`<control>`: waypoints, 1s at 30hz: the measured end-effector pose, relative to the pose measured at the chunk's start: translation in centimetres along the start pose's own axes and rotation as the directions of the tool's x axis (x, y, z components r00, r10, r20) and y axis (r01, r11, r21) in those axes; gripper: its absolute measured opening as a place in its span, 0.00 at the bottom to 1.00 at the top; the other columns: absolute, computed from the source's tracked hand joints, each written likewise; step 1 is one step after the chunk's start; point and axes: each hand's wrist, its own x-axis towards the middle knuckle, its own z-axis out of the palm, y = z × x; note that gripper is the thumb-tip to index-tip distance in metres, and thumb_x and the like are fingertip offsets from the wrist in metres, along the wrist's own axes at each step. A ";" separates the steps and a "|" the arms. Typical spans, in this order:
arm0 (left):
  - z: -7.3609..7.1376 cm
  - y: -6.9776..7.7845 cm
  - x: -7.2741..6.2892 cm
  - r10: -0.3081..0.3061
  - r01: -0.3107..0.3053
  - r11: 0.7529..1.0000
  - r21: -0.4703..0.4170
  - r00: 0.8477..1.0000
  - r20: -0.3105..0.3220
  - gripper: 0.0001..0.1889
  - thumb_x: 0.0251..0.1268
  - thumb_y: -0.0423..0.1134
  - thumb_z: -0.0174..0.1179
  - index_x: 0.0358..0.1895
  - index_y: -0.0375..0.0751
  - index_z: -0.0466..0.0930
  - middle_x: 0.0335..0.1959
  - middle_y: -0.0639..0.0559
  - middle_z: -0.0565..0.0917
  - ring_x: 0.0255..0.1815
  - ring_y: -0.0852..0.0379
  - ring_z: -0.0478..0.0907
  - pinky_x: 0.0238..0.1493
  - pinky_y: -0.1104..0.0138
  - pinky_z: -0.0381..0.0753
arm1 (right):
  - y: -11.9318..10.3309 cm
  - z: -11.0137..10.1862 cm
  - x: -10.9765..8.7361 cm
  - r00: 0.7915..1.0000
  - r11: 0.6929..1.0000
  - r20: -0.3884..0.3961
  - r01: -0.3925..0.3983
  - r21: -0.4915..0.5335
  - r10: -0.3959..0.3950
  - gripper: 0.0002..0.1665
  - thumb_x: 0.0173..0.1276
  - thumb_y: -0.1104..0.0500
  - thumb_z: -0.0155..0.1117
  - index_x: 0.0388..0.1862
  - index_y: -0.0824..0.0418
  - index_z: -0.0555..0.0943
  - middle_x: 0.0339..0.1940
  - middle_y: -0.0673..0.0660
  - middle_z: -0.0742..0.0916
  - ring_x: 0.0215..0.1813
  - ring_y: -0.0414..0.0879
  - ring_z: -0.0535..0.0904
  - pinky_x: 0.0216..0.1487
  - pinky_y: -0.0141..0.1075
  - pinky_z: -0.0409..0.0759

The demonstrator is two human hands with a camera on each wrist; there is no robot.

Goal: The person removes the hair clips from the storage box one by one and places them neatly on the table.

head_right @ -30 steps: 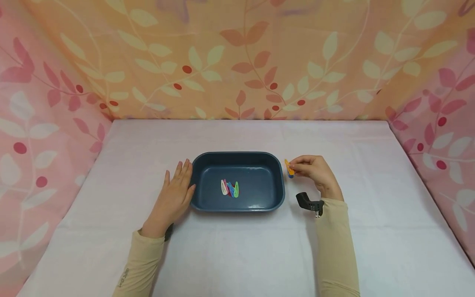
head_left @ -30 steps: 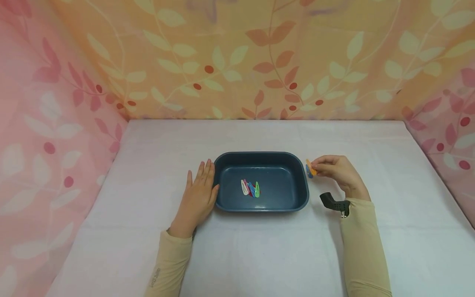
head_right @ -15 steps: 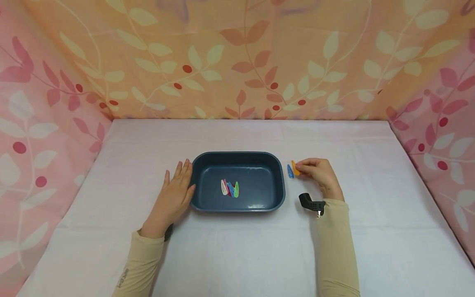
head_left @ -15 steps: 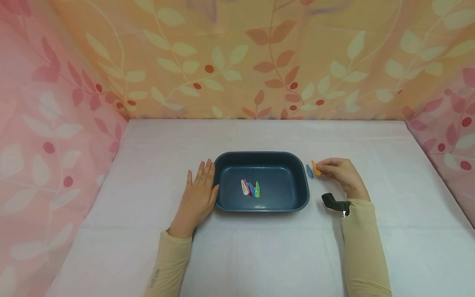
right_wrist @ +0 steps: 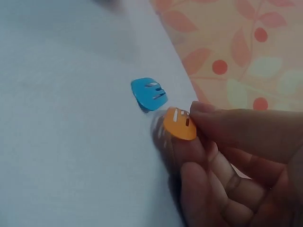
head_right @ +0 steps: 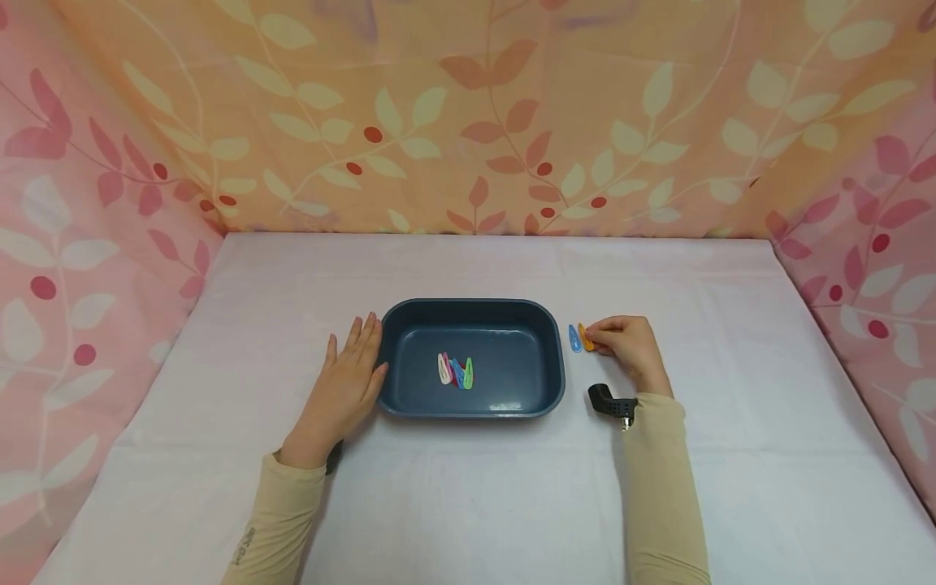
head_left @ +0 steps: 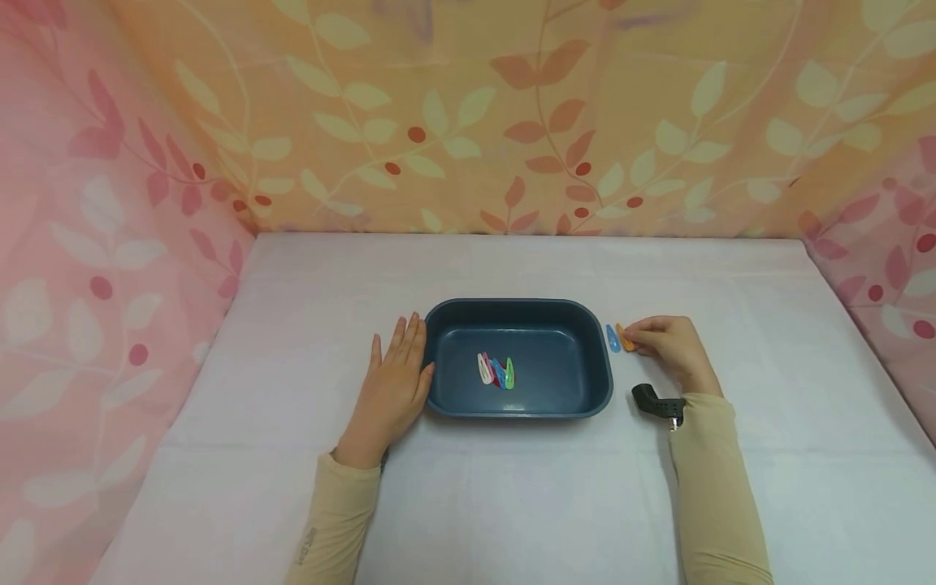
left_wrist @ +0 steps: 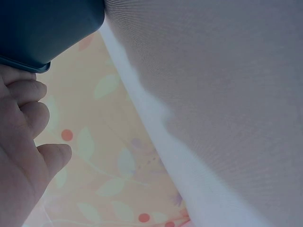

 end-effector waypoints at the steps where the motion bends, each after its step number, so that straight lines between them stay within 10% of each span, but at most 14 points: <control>1: 0.0 0.0 0.0 0.001 -0.001 1.000 0.001 1.000 -0.001 0.32 0.72 0.44 0.45 0.72 0.30 0.51 0.74 0.42 0.49 0.75 0.47 0.42 0.69 0.43 0.41 | -0.1 0.1 0.0 1.000 1.000 -0.005 0.003 -0.012 -0.003 0.19 0.62 0.66 0.64 0.45 0.83 0.77 0.27 0.45 0.85 0.29 0.32 0.78 0.33 0.25 0.79; 16: -0.2 0.1 -0.1 -0.007 0.008 1.000 -0.007 1.000 0.007 0.32 0.72 0.43 0.45 0.73 0.31 0.50 0.75 0.42 0.49 0.75 0.48 0.41 0.69 0.44 0.39 | -0.7 0.3 0.1 0.999 0.943 -0.051 -0.019 -0.331 0.003 0.15 0.62 0.59 0.65 0.38 0.73 0.84 0.28 0.56 0.87 0.27 0.37 0.79 0.29 0.25 0.74; 30: -0.2 0.1 -0.1 -0.008 0.008 1.000 -0.013 1.000 0.006 0.31 0.72 0.43 0.45 0.73 0.31 0.50 0.75 0.42 0.48 0.75 0.48 0.41 0.70 0.45 0.38 | -0.8 -0.1 -0.1 0.997 0.960 -0.046 -0.064 -0.271 0.054 0.17 0.63 0.59 0.65 0.42 0.74 0.82 0.31 0.58 0.86 0.29 0.38 0.80 0.31 0.25 0.77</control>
